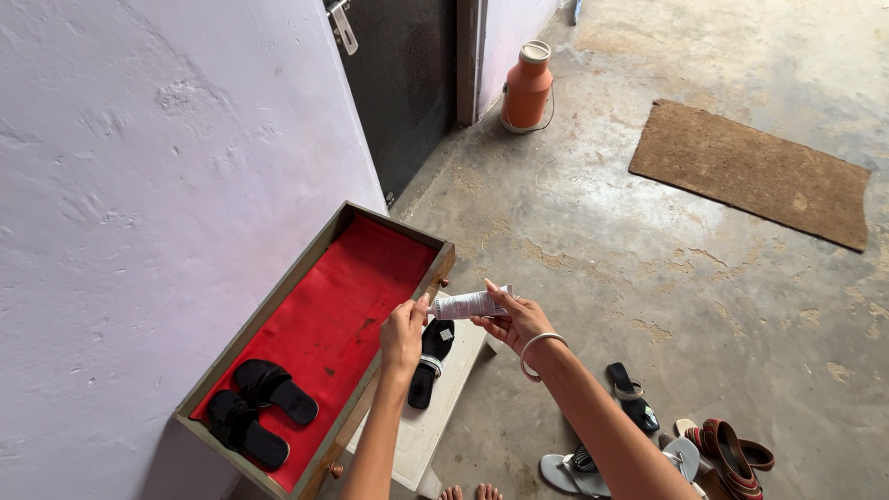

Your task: The recorder applies adhesive from a tube to repair the strap of a black sandal.

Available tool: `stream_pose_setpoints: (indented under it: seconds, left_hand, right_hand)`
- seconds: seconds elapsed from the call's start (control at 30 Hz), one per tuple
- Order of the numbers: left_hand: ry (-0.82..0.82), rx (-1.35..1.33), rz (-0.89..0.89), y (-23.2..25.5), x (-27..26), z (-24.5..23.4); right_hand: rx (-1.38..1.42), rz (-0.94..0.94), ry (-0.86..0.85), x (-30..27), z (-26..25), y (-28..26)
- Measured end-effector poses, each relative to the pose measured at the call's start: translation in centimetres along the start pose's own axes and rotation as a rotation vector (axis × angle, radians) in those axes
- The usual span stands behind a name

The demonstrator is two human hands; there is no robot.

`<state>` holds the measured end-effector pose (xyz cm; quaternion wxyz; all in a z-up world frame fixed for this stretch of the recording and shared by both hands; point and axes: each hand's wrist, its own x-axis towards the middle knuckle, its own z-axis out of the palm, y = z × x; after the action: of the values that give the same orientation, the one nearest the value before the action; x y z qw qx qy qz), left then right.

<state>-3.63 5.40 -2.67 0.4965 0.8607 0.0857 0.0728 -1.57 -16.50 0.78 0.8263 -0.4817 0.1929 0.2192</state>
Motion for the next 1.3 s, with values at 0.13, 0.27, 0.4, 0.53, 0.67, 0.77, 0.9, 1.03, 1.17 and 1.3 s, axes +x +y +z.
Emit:
stream_pose_setpoints:
  seconds: [0.13,0.27,0.4,0.53,0.67,0.77,0.9,1.03,1.17,1.3]
  left_hand:
    - [-0.020,0.033,-0.022,2.0,-0.4,-0.5]
    - [-0.007,0.029,0.049,1.5,-0.6,0.1]
    - [0.005,0.054,0.096,-0.8,-0.3,1.5]
    - [0.045,0.057,0.122,-3.1,-1.2,1.8]
    - [0.034,-0.096,-0.008,-3.6,-1.7,2.1]
    - [0.021,-0.227,-0.075,-5.0,-2.6,1.4]
    - [0.056,-0.400,-0.194,-7.1,-4.0,0.4]
    - [0.091,-0.377,-0.221,-10.2,-6.3,0.2]
    - [0.146,-0.363,-0.297,-12.4,-8.2,-0.2]
    - [0.209,-0.353,-0.334,-15.2,-9.8,-0.4]
  right_hand:
    - [0.011,0.033,0.003,0.9,-0.4,0.2]
    - [0.015,0.070,0.033,1.9,-1.0,0.7]
    - [0.019,0.088,0.069,3.3,-1.5,1.7]
    - [-0.014,0.094,0.049,4.7,-2.4,3.8]
    - [-0.017,0.128,0.022,6.5,-3.8,6.1]
    - [-0.011,0.140,-0.024,6.9,-3.4,7.8]
    - [-0.090,0.157,-0.024,7.4,-3.4,9.9]
    - [-0.245,0.161,-0.032,7.8,-3.3,12.3]
    - [-0.326,0.112,-0.107,8.1,-2.4,14.2]
    - [-0.291,0.120,-0.085,8.4,-2.0,16.4]
